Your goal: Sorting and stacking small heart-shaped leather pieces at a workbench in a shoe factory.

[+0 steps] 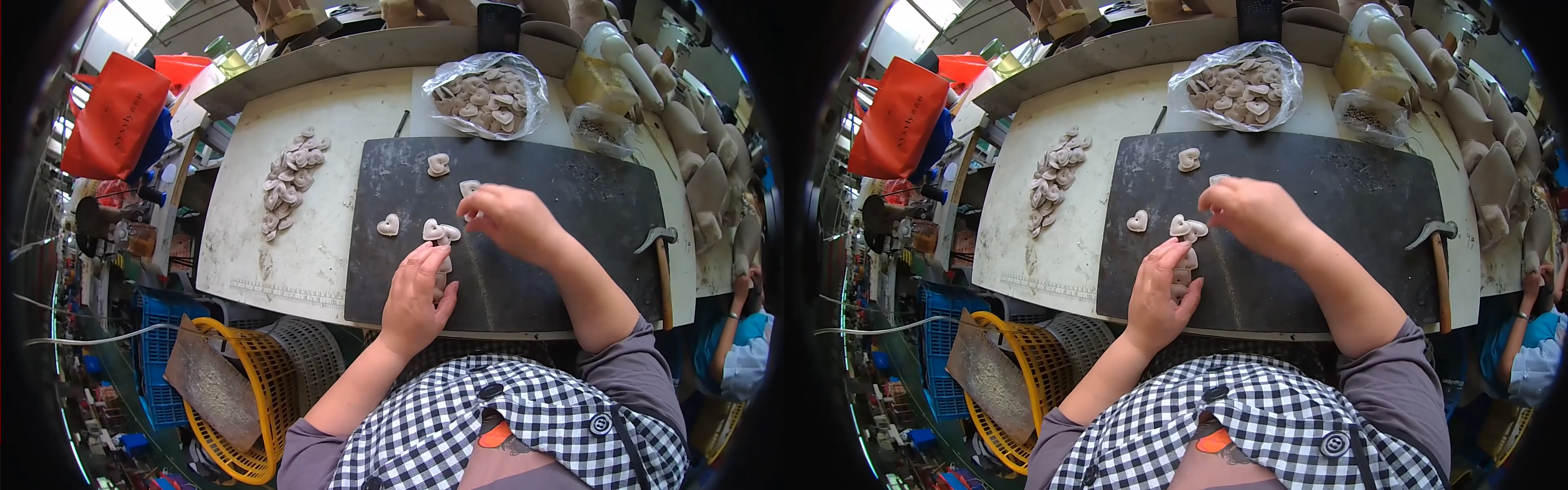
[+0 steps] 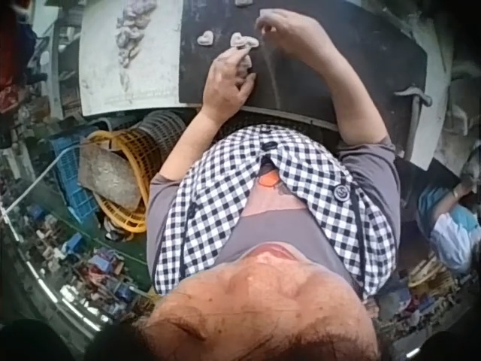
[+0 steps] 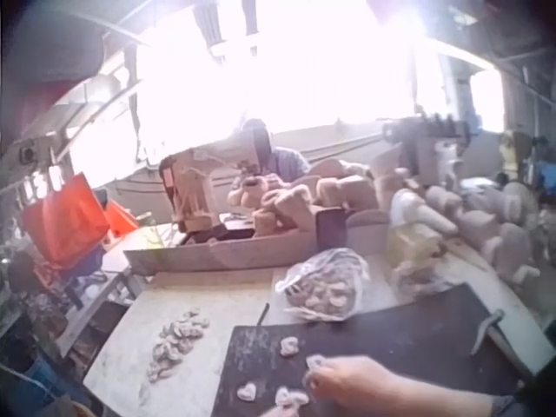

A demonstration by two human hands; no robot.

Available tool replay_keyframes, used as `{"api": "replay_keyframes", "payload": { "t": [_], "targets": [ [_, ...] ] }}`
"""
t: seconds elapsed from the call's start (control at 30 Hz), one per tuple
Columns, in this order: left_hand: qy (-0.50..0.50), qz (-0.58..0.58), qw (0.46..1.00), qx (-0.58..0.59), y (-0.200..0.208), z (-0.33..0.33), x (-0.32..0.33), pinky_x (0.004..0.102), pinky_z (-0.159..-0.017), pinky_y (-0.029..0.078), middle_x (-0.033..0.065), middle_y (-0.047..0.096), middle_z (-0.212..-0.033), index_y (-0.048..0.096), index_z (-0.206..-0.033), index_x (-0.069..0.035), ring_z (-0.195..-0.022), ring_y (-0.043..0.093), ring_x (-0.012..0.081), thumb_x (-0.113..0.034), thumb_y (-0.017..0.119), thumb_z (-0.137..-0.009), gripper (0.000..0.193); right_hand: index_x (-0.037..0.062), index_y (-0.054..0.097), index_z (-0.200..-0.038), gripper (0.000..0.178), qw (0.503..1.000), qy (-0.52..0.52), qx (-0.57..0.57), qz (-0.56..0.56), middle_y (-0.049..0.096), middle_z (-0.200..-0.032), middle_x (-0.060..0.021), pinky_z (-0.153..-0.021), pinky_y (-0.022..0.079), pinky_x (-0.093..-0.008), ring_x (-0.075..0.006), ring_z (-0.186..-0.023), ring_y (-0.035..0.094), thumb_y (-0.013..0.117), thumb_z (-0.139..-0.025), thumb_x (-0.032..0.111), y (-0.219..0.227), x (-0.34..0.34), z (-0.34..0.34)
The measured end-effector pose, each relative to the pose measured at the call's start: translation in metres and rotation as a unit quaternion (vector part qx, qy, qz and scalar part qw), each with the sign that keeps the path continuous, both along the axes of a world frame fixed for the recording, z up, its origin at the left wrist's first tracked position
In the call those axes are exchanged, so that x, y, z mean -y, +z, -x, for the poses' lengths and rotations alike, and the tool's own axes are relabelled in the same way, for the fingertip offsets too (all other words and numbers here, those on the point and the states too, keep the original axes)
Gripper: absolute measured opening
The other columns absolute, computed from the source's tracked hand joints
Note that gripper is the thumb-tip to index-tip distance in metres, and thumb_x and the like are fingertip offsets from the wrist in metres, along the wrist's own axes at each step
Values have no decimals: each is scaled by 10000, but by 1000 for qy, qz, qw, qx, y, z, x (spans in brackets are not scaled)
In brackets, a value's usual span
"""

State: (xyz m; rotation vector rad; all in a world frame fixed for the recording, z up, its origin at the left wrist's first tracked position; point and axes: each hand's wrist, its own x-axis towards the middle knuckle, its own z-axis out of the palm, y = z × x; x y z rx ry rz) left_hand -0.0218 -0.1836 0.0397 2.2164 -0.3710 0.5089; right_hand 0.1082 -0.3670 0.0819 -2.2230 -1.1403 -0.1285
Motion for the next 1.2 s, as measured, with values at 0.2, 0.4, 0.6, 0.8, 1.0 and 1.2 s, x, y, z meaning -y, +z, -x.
{"api": "replay_keyframes", "payload": {
  "t": [0.2,0.4,0.6,0.8,1.0,1.2],
  "targets": [
    [1,-76,997,6,-4,-2,0,423,-985,443,96,593,-1171,613,-1147,-92,-1166,554,318,-68,743,-778,392,67,663,-904,123,990,-129,43,-21,630,-882,-78,-722,508,-353,-270,-830,615,730,-801,72,3,46,-2],
    [-2,-77,997,7,-2,-3,1,424,-954,446,78,608,-1086,655,-1047,-90,-1108,566,306,-52,749,-763,302,82,683,-915,180,991,-129,39,-24,633,-960,-79,-814,505,-369,-271,-925,600,774,-775,149,-9,56,6],
    [3,-74,997,13,-3,-2,3,420,-947,452,80,611,-1069,661,-1028,-85,-1086,574,307,-41,754,-748,298,91,686,-935,219,994,-105,22,-17,622,-1001,-68,-841,497,-365,-267,-957,586,793,-762,172,-14,53,5],
    [7,-73,997,13,-1,-2,4,420,-937,460,85,616,-1060,671,-996,-78,-1079,578,311,-36,754,-745,268,100,689,-947,244,996,-87,22,-23,611,-1046,-59,-896,476,-391,-273,-1000,574,803,-752,193,-16,53,6],
    [6,-70,997,17,-2,-3,4,424,-937,466,87,623,-1045,671,-985,-74,-1066,587,314,-21,751,-741,262,103,690,-941,245,996,-80,43,-9,611,-1052,-58,-910,469,-394,-266,-1016,572,802,-756,217,-24,50,5],
    [3,-69,997,25,-3,-4,3,434,-954,466,87,625,-1037,670,-973,-75,-1050,600,309,-6,745,-741,254,79,657,-826,195,996,-83,31,2,597,-1001,-70,-869,469,-391,-265,-979,560,792,-761,205,-25,49,3]
  ]
}}
